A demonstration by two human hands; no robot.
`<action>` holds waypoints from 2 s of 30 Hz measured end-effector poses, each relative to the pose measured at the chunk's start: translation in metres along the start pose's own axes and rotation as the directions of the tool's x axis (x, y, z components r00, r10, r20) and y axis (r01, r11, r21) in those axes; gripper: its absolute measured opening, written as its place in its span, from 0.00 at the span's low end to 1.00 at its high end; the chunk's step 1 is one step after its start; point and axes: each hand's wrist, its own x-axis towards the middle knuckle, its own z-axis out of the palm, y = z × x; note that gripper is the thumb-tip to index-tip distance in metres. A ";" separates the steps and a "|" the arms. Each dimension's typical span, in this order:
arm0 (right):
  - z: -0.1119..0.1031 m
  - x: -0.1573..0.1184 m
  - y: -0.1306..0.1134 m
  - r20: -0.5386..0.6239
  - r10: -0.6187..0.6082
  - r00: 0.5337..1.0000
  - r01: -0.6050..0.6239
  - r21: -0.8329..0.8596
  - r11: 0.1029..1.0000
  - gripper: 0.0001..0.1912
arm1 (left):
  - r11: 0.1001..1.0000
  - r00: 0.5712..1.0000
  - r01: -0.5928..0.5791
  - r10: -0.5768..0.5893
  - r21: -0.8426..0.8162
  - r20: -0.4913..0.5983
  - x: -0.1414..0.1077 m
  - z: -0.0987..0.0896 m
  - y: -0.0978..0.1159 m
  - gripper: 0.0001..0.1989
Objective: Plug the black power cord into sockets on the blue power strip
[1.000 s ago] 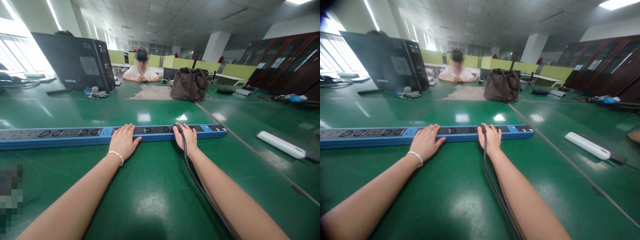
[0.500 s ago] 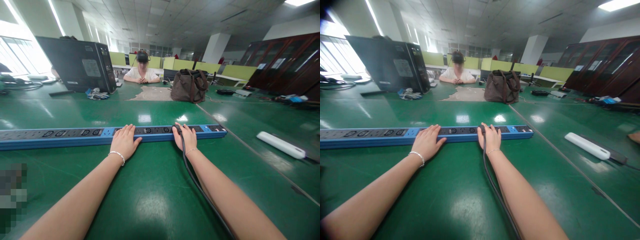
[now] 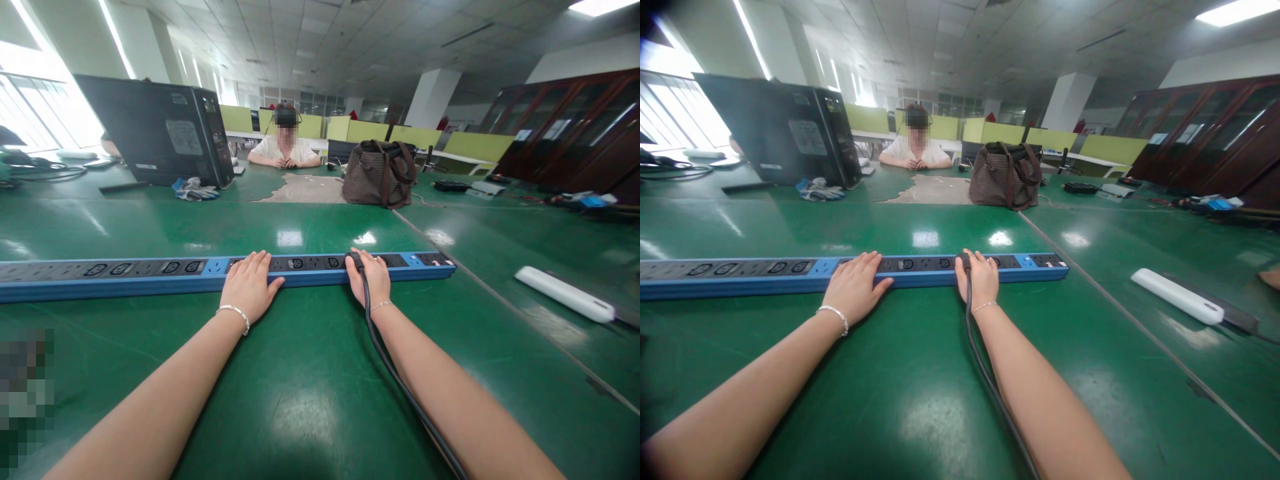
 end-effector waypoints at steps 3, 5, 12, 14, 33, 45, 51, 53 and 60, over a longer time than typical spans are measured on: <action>0.002 0.001 0.002 0.000 -0.025 1.000 0.025 0.029 0.999 0.21 | 1.000 1.000 -0.002 0.002 -0.017 -0.001 0.000 0.000 0.000 0.30; 0.002 0.001 0.002 -0.001 -0.017 1.000 0.017 0.040 0.999 0.21 | 1.000 1.000 0.000 0.000 -0.026 -0.003 0.000 0.001 -0.001 0.30; -0.010 0.009 -0.004 -0.113 0.265 0.958 -0.216 0.330 0.919 0.27 | 1.000 1.000 0.002 -0.002 -0.021 -0.007 0.000 0.001 0.000 0.30; -0.016 0.012 -0.003 -0.133 0.365 0.921 -0.284 0.412 0.866 0.28 | 1.000 1.000 -0.001 0.001 -0.020 -0.006 0.000 0.002 0.000 0.30; -0.003 -0.003 -0.074 0.153 -0.050 0.987 -0.039 0.527 0.849 0.20 | 0.998 0.999 0.011 -0.014 -0.065 -0.039 0.002 0.002 -0.003 0.27; 0.024 -0.002 -0.128 0.246 -0.066 0.967 0.003 0.245 0.970 0.17 | 0.997 0.999 0.004 -0.008 -0.078 -0.045 0.003 -0.001 -0.003 0.25; 0.025 -0.001 -0.139 0.254 -0.042 0.966 0.002 0.156 0.988 0.17 | 0.997 0.999 0.009 -0.013 -0.082 -0.049 0.003 -0.001 -0.002 0.23; 0.024 -0.002 -0.145 0.236 -0.054 0.970 0.028 0.113 0.993 0.17 | 0.996 0.999 0.013 -0.017 -0.083 -0.048 0.003 -0.002 -0.002 0.22; 0.026 -0.006 -0.149 0.161 -0.131 0.978 0.133 -0.004 0.991 0.14 | 0.996 0.999 0.031 -0.033 -0.084 -0.032 0.003 -0.005 -0.001 0.22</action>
